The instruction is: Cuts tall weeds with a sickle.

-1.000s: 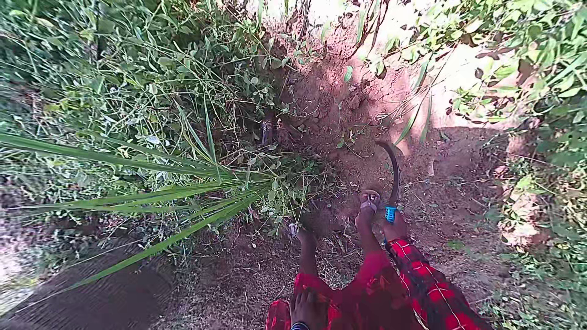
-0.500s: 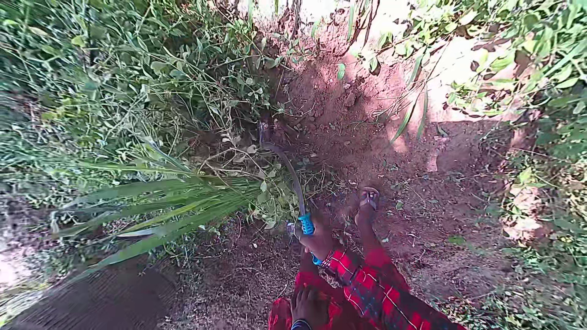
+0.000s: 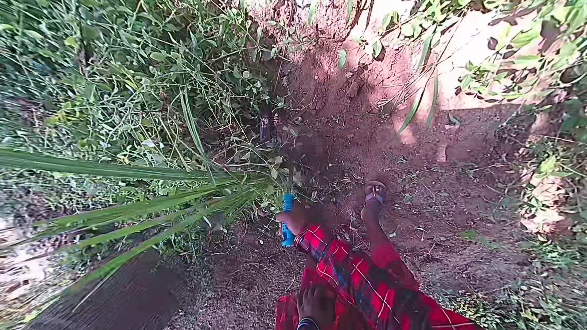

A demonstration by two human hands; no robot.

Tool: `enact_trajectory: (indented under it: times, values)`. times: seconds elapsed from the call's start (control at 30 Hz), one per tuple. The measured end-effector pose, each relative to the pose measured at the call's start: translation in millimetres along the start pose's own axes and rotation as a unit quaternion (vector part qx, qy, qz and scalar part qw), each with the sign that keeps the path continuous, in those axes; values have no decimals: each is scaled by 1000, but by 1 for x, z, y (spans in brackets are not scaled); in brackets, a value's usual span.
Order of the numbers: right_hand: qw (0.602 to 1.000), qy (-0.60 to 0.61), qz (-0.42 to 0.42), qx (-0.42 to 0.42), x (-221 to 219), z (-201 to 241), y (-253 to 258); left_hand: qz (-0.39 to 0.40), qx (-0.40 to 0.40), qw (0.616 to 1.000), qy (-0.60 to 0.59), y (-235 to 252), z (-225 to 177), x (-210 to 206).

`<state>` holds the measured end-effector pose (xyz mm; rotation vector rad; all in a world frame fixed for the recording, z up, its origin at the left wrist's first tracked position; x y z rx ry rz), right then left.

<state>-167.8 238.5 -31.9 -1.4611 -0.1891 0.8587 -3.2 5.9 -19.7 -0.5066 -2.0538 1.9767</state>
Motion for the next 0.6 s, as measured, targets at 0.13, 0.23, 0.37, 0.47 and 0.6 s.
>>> enact_trajectory:
  times: [0.13,0.23,0.37,0.47,0.6]
  values:
    - [952,-304,-9,23,49,-23,-20,38,34,999,-17,0,-13,13]
    - [908,-396,-107,93,104,-54,-41,17,14,1000,-14,4,-1,2]
    - [939,-208,-249,115,148,-90,-53,37,31,999,-16,6,-4,4]
    - [958,14,-286,33,153,-90,-43,30,17,999,-13,1,-4,6]
    - [938,232,-256,-36,89,-69,15,221,99,956,163,-48,-61,71]
Point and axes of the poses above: each hand's wrist, its own y-axis towards the middle knuckle, its own x-axis out of the back of the hand, z = x × y, the point moved 1 cm from there along y, towards the middle knuckle, and after that the axes turned 5 degrees about z, right-handed, at the moved point
